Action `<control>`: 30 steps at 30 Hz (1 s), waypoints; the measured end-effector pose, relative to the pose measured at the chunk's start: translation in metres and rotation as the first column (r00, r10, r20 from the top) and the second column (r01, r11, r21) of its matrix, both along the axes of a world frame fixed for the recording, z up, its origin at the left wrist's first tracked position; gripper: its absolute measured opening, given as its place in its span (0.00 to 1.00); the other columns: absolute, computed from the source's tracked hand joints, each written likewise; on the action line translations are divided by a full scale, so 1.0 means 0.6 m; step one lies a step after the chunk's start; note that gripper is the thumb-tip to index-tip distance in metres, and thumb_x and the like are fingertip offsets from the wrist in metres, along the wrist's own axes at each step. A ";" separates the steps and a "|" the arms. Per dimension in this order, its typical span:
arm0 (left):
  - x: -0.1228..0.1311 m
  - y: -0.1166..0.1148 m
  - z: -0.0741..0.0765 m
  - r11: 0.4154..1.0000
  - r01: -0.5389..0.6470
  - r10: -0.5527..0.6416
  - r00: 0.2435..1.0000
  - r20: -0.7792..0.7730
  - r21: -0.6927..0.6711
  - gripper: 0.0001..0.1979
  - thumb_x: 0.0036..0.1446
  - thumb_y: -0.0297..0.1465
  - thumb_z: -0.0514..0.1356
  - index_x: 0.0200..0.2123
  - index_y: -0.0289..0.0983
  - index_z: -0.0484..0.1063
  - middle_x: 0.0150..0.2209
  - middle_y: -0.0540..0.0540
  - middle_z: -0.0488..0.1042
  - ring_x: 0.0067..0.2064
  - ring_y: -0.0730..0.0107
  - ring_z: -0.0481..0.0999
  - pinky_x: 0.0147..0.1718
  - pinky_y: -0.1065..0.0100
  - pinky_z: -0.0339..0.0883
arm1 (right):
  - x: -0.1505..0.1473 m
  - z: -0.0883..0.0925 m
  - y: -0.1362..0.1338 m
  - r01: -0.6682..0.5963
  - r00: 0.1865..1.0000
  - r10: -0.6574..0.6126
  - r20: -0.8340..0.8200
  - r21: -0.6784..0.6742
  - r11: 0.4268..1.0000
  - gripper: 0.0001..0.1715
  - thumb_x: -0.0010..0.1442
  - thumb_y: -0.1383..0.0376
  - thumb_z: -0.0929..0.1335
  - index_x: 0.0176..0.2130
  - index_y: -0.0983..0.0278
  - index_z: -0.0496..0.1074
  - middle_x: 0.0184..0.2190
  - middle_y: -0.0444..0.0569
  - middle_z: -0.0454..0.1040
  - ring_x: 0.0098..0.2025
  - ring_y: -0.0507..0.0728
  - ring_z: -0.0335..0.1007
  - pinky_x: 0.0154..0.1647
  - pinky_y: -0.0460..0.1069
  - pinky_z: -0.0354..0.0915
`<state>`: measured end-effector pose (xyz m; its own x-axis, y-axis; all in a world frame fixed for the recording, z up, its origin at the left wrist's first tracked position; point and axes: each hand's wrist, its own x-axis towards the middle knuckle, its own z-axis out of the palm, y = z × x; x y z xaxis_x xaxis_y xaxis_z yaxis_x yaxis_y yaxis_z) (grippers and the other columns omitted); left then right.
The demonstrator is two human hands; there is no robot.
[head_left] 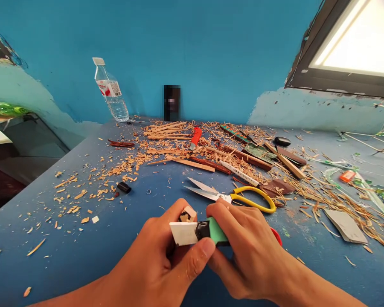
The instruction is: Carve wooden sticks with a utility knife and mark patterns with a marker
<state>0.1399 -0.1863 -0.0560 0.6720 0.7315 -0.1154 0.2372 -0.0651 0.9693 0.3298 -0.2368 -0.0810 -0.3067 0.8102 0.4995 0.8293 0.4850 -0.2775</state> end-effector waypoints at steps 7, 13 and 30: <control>0.001 0.009 -0.013 1.000 -0.011 0.012 0.999 -0.031 0.024 0.19 0.65 0.47 0.61 0.30 0.41 0.61 0.27 0.55 0.55 0.27 0.72 0.54 0.26 0.67 0.52 | -0.008 0.000 -0.005 0.127 0.988 -0.122 0.092 -0.052 0.991 0.05 0.67 0.60 0.62 0.39 0.58 0.59 0.28 0.40 0.70 0.24 0.55 0.65 0.23 0.51 0.50; 0.012 0.006 -0.022 0.988 -0.134 0.136 0.990 -0.024 0.073 0.20 0.69 0.48 0.55 0.30 0.40 0.62 0.27 0.54 0.58 0.29 0.71 0.55 0.27 0.70 0.55 | -0.022 -0.008 0.008 0.304 0.936 -0.314 0.160 0.082 0.949 0.10 0.73 0.58 0.57 0.39 0.59 0.59 0.29 0.45 0.72 0.22 0.58 0.69 0.22 0.51 0.47; 0.000 0.010 0.005 0.980 0.040 -0.006 0.985 0.171 -0.194 0.29 0.55 0.57 0.66 0.31 0.41 0.58 0.27 0.56 0.51 0.29 0.73 0.47 0.26 0.68 0.46 | -0.001 0.007 0.012 0.019 0.999 -0.027 0.045 0.152 0.988 0.15 0.77 0.58 0.55 0.48 0.62 0.64 0.34 0.47 0.75 0.30 0.55 0.73 0.27 0.50 0.65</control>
<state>0.1399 -0.1803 -0.0528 0.7106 0.6899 -0.1380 0.0695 0.1264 0.9895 0.3295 -0.2298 -0.0767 -0.3149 0.7333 0.6026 0.8511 0.4991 -0.1627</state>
